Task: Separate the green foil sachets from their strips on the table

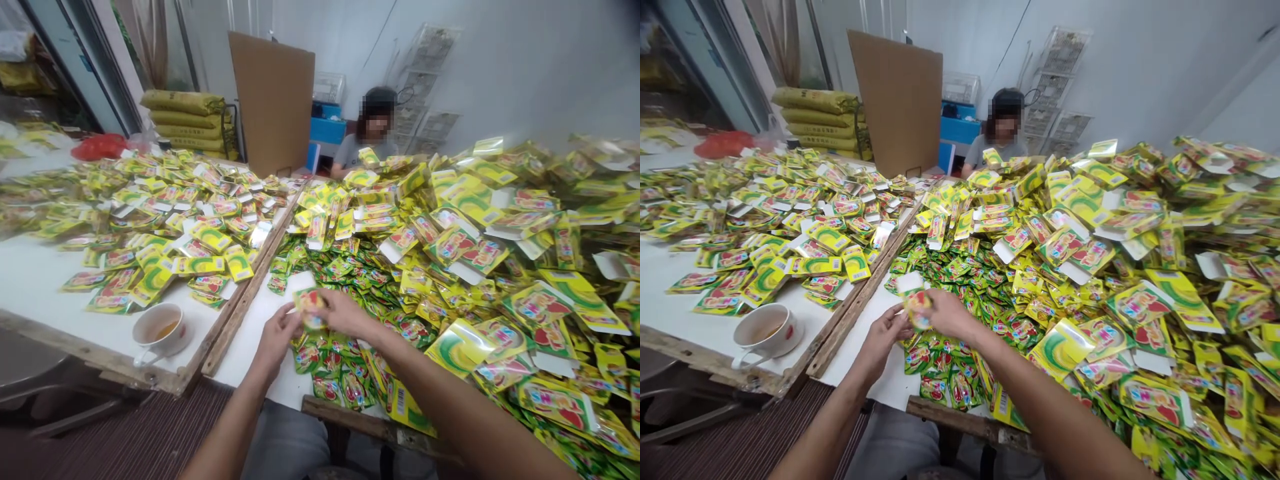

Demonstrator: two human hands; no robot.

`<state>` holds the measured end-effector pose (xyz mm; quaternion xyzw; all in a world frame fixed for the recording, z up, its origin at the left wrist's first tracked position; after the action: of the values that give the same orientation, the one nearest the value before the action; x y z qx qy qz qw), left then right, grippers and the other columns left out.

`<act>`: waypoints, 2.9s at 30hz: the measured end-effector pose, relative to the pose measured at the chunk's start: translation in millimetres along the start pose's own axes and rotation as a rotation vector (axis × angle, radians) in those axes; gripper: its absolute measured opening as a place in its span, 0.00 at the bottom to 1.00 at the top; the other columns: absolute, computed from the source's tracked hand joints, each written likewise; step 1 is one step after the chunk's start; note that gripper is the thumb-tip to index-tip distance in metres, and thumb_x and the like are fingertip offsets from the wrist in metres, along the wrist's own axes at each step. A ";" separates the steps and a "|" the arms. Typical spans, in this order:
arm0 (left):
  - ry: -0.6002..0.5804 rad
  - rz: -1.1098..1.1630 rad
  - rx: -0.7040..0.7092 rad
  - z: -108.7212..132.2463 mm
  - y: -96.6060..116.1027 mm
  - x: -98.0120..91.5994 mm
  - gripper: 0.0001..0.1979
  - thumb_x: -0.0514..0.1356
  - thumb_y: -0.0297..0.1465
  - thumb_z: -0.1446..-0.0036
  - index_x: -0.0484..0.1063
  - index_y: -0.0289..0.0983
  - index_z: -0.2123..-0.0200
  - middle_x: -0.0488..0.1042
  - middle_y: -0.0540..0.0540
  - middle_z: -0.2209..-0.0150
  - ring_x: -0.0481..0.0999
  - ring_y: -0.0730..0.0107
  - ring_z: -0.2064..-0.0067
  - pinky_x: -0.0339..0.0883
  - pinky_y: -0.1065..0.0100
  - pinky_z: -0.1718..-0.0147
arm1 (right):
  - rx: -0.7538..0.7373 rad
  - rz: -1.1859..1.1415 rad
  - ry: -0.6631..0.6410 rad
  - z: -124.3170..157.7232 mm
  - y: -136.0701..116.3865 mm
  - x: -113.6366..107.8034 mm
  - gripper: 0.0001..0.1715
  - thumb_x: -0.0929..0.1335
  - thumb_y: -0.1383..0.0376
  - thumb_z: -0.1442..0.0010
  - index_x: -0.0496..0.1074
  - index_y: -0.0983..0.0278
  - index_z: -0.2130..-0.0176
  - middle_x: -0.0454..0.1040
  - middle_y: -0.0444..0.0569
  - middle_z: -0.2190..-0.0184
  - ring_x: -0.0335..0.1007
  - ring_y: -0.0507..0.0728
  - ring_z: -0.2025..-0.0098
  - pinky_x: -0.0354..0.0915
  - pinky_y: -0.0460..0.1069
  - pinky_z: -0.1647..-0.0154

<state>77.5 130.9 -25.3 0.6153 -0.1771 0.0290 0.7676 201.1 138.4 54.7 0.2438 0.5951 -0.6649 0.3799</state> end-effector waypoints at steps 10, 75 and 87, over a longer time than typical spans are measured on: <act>0.100 -0.004 0.112 -51.7 32.2 -40.1 0.21 0.67 0.42 0.60 0.71 0.34 0.66 0.76 0.48 0.73 0.74 0.68 0.72 0.65 0.70 0.71 | 0.312 0.376 0.415 -58.9 60.2 -79.0 0.15 0.67 0.62 0.45 0.71 0.68 0.59 0.74 0.61 0.64 0.67 0.64 0.57 0.61 0.52 0.63; -0.006 0.278 -0.044 -84.0 -15.8 -31.9 0.21 0.71 0.34 0.65 0.74 0.33 0.65 0.79 0.46 0.73 0.78 0.65 0.73 0.70 0.68 0.71 | -0.048 -0.546 -0.028 -99.1 28.4 -3.5 0.13 0.70 0.58 0.57 0.69 0.66 0.75 0.68 0.41 0.80 0.63 0.50 0.75 0.60 0.46 0.70; -0.012 0.339 -0.053 -79.7 -10.7 -27.6 0.23 0.72 0.31 0.67 0.74 0.33 0.63 0.79 0.46 0.71 0.78 0.62 0.71 0.71 0.65 0.68 | -0.085 -0.365 0.267 -92.1 16.0 -7.7 0.11 0.70 0.60 0.56 0.71 0.65 0.72 0.71 0.44 0.76 0.65 0.52 0.72 0.61 0.46 0.69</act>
<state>73.3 209.2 -58.2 0.5562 -0.2839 0.1497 0.7666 206.6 229.9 35.0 0.2016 0.7016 -0.6590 0.1812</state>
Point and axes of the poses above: each hand's wrist, its own z-axis away from the middle knuckle, its own x-axis out of the palm, y = z × x, the point moved 10 cm from there along -z, towards the middle knuckle
